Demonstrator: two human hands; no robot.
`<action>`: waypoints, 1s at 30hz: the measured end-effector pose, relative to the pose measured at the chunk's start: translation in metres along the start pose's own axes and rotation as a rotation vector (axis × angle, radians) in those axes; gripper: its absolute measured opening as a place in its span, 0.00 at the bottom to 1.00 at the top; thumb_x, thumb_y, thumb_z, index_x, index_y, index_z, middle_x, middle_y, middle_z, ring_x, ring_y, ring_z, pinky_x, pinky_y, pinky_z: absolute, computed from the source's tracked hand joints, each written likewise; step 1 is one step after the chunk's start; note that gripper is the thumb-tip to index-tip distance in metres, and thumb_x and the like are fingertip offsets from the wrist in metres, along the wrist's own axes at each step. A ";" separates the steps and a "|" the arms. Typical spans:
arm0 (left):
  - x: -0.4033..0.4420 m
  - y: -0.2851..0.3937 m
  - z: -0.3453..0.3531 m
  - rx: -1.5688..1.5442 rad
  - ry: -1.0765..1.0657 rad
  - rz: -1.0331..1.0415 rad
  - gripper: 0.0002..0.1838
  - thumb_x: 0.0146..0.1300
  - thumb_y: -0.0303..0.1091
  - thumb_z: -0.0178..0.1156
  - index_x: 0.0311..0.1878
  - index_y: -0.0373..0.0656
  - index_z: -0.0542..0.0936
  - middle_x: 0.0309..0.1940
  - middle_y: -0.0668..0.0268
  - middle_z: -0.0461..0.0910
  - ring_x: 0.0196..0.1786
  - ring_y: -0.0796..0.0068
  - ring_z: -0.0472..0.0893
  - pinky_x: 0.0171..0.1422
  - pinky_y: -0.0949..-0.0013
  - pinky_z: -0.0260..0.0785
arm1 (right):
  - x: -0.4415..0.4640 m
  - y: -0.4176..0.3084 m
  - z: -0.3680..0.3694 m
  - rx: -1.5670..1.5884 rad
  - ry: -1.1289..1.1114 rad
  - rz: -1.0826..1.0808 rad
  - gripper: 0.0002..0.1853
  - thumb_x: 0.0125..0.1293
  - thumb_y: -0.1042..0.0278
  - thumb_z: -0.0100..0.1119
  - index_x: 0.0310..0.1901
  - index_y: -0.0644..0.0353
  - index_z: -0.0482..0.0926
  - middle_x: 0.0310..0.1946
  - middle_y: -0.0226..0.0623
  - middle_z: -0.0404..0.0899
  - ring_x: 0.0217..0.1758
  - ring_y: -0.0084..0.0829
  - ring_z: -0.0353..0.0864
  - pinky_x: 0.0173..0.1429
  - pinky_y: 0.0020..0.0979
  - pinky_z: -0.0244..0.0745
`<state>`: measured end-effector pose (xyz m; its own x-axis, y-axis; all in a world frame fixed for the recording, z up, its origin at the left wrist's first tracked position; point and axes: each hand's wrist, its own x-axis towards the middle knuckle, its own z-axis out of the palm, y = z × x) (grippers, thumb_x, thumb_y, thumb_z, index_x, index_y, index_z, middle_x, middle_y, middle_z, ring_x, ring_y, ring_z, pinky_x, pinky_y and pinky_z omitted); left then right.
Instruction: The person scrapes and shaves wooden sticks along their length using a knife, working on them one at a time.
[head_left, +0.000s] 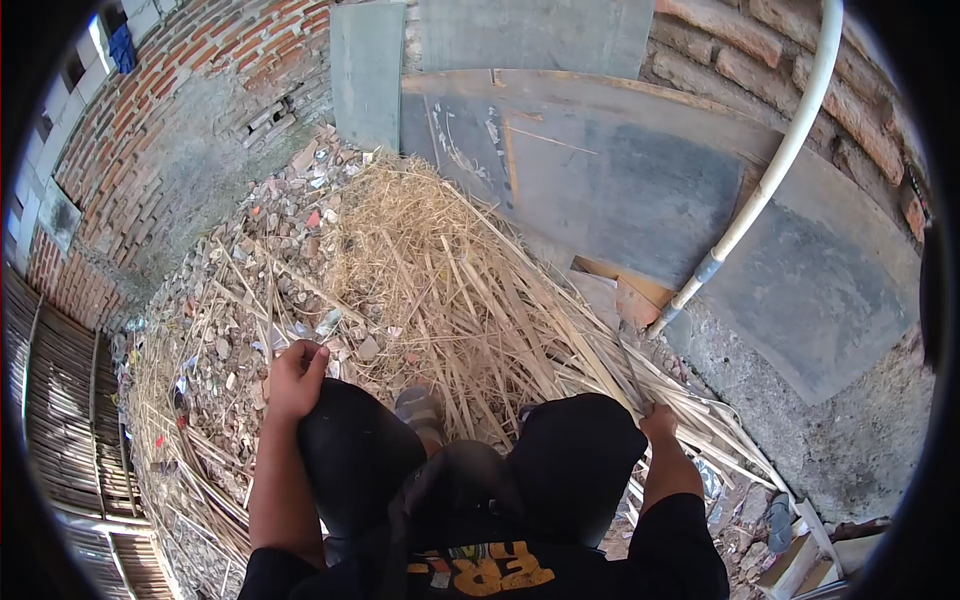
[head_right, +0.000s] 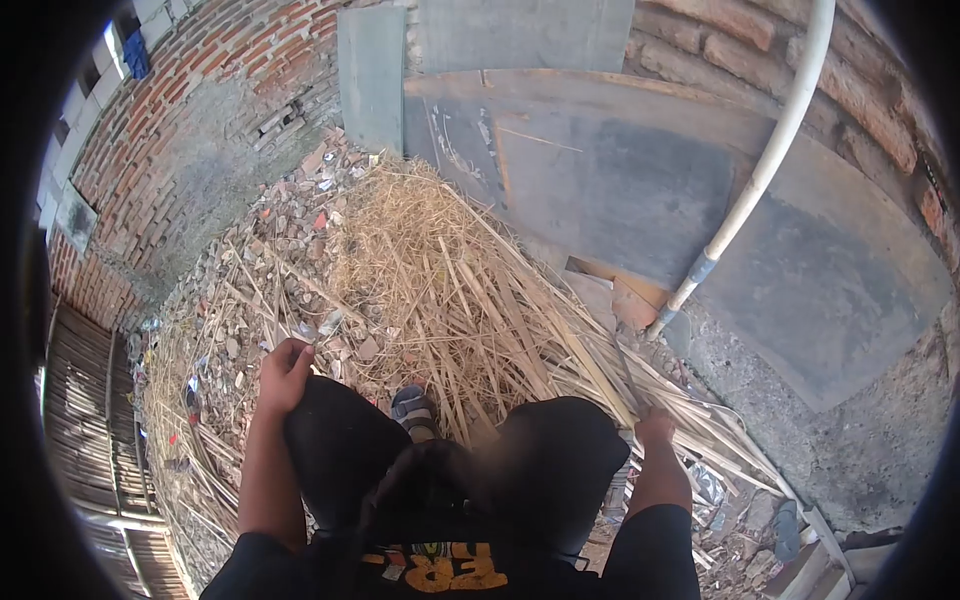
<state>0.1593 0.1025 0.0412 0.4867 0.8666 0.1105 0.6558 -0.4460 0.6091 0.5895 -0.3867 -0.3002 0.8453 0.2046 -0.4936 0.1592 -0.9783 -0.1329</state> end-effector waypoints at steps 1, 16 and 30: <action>0.000 0.001 0.000 0.002 0.000 0.003 0.14 0.74 0.40 0.67 0.42 0.36 0.85 0.28 0.63 0.85 0.31 0.75 0.82 0.40 0.66 0.76 | -0.005 -0.001 -0.002 0.012 -0.006 0.008 0.28 0.65 0.57 0.67 0.66 0.52 0.79 0.69 0.52 0.74 0.73 0.52 0.77 0.73 0.52 0.75; 0.001 0.000 0.003 0.032 0.026 0.075 0.17 0.69 0.45 0.69 0.42 0.38 0.87 0.31 0.55 0.88 0.34 0.60 0.88 0.43 0.59 0.79 | -0.034 0.013 0.000 0.037 -0.063 0.048 0.31 0.72 0.36 0.57 0.67 0.46 0.79 0.63 0.51 0.83 0.68 0.52 0.82 0.72 0.52 0.73; 0.010 -0.017 0.006 -0.085 -0.040 0.120 0.17 0.70 0.46 0.68 0.43 0.38 0.87 0.34 0.51 0.88 0.37 0.55 0.89 0.45 0.56 0.81 | -0.099 0.012 -0.041 -0.155 0.069 -0.043 0.26 0.69 0.45 0.64 0.60 0.55 0.84 0.57 0.49 0.87 0.63 0.48 0.87 0.67 0.47 0.81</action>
<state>0.1561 0.1172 0.0275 0.5819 0.7981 0.1561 0.5412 -0.5233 0.6582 0.5287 -0.4203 -0.2173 0.8680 0.2491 -0.4296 0.2684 -0.9632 -0.0161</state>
